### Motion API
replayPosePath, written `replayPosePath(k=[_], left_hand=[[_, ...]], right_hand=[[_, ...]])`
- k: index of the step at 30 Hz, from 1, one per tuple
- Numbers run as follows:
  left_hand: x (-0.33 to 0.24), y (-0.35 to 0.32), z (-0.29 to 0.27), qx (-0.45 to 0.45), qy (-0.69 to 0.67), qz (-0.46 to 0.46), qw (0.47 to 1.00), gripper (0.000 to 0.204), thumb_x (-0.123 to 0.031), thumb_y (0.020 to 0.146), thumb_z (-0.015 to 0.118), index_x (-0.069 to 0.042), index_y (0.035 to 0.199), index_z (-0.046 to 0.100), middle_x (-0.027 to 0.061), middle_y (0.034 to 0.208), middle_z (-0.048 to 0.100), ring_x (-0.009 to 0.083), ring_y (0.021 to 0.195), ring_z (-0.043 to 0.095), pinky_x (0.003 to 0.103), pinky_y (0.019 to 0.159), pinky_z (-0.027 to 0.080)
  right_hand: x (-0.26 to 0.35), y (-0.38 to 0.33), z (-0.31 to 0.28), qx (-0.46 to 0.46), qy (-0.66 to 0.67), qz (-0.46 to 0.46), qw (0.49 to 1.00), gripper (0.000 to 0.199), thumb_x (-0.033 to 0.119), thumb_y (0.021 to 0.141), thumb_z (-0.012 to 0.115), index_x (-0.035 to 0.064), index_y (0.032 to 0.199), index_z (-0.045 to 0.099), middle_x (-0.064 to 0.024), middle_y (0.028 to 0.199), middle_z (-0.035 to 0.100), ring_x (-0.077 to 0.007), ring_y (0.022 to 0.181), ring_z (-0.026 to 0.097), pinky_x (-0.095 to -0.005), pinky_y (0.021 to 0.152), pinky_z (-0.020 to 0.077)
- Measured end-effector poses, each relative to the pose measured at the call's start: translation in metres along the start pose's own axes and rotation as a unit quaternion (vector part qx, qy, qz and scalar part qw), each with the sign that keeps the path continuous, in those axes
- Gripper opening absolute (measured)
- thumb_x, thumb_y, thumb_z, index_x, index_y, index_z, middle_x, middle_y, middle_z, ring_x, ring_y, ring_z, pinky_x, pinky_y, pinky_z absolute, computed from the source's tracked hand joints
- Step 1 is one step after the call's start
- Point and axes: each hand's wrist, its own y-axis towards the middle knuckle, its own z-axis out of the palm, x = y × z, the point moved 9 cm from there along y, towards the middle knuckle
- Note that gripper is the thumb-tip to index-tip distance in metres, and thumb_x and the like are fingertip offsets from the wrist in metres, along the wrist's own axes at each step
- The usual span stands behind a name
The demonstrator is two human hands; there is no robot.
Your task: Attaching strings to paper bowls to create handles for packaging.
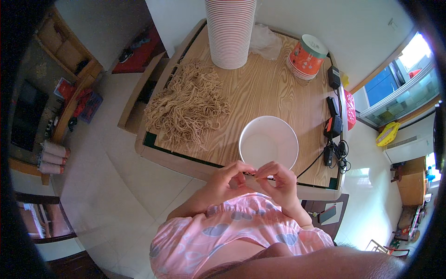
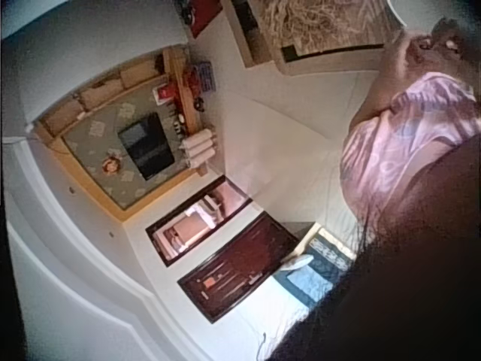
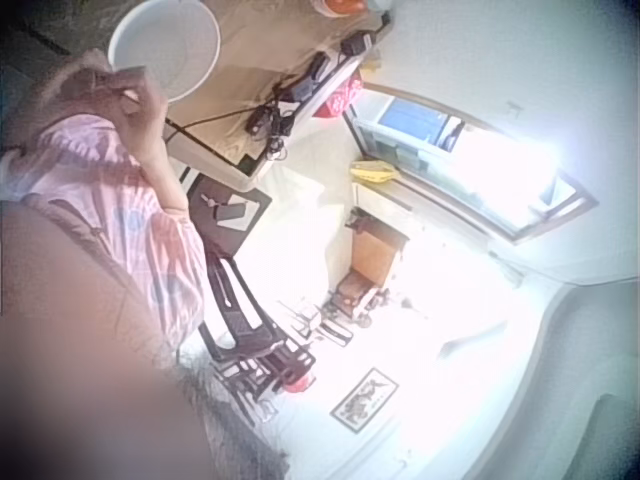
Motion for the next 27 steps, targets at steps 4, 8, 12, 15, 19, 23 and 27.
replayPosePath(k=[4, 8, 12, 15, 19, 23, 27], left_hand=[[0.031, -0.006, -0.020, 0.056, 0.125, -0.033, 0.990, 0.019, -0.006, 0.081, 0.066, -0.003, 0.100, 0.064, 0.0055, 0.084, 0.062, 0.0120, 0.072, 0.061, 0.024, 0.063, 0.049], [0.055, -0.003, -0.085, -0.058, 0.228, -0.012, 0.972, 0.018, -0.003, 0.083, 0.062, -0.004, 0.101, 0.067, 0.0057, 0.084, 0.064, 0.0124, 0.072, 0.061, 0.024, 0.065, 0.049], [0.087, 0.001, -0.135, -0.136, 0.237, -0.070, 0.959, 0.019, -0.001, 0.085, 0.059, 0.001, 0.103, 0.065, 0.0080, 0.087, 0.064, 0.0131, 0.074, 0.061, 0.024, 0.067, 0.048], [0.096, 0.002, -0.154, -0.176, 0.208, -0.054, 0.961, 0.018, -0.001, 0.085, 0.059, 0.002, 0.101, 0.065, 0.0081, 0.085, 0.064, 0.0134, 0.073, 0.062, 0.025, 0.065, 0.048], [0.089, 0.009, -0.160, -0.202, 0.322, -0.102, 0.919, 0.016, -0.003, 0.085, 0.060, 0.002, 0.098, 0.067, 0.0074, 0.082, 0.065, 0.0128, 0.073, 0.062, 0.025, 0.065, 0.049], [0.050, 0.035, -0.110, -0.206, 0.172, -0.027, 0.963, 0.015, -0.005, 0.082, 0.064, -0.002, 0.096, 0.068, 0.0068, 0.085, 0.065, 0.0125, 0.074, 0.061, 0.025, 0.067, 0.048], [0.011, 0.051, -0.021, -0.069, 0.151, 0.086, 0.982, 0.023, -0.009, 0.080, 0.067, -0.005, 0.102, 0.066, 0.0077, 0.088, 0.064, 0.0180, 0.084, 0.061, 0.029, 0.074, 0.049]], right_hand=[[-0.007, -0.004, -0.029, -0.123, 0.221, 0.073, 0.965, 0.011, -0.006, 0.078, 0.057, 0.0008, 0.081, 0.048, -0.0127, 0.076, 0.058, -0.0193, 0.072, 0.055, -0.0293, 0.065, 0.0455], [0.005, -0.009, -0.081, -0.204, 0.220, -0.081, 0.950, 0.011, 0.001, 0.083, 0.055, 0.0045, 0.085, 0.045, -0.0121, 0.081, 0.055, -0.0234, 0.080, 0.052, -0.0350, 0.077, 0.0433], [0.015, -0.028, -0.133, -0.330, 0.374, -0.136, 0.856, 0.011, 0.011, 0.089, 0.054, 0.0085, 0.093, 0.044, -0.0063, 0.078, 0.048, -0.0188, 0.075, 0.046, -0.0345, 0.071, 0.0410], [0.026, -0.049, -0.166, -0.265, 0.475, -0.211, 0.812, 0.019, 0.012, 0.097, 0.040, 0.0044, 0.114, 0.044, -0.0012, 0.072, 0.037, -0.0096, 0.062, 0.036, -0.0228, 0.051, 0.0342], [0.035, -0.068, -0.192, -0.314, 0.452, -0.233, 0.802, 0.028, 0.020, 0.100, 0.035, -0.0012, 0.116, 0.044, 0.0009, 0.066, 0.033, -0.0087, 0.052, 0.030, -0.0202, 0.041, 0.0287], [-0.008, -0.060, -0.172, -0.436, 0.272, -0.019, 0.858, 0.009, 0.014, 0.087, 0.054, 0.0055, 0.090, 0.052, 0.0024, 0.061, 0.038, -0.0059, 0.045, 0.035, -0.0209, 0.038, 0.0284], [-0.042, 0.000, -0.070, -0.194, 0.209, 0.186, 0.940, 0.010, 0.005, 0.082, 0.063, 0.0074, 0.084, 0.054, 0.0052, 0.065, 0.048, -0.0022, 0.054, 0.042, -0.0175, 0.046, 0.0293]])
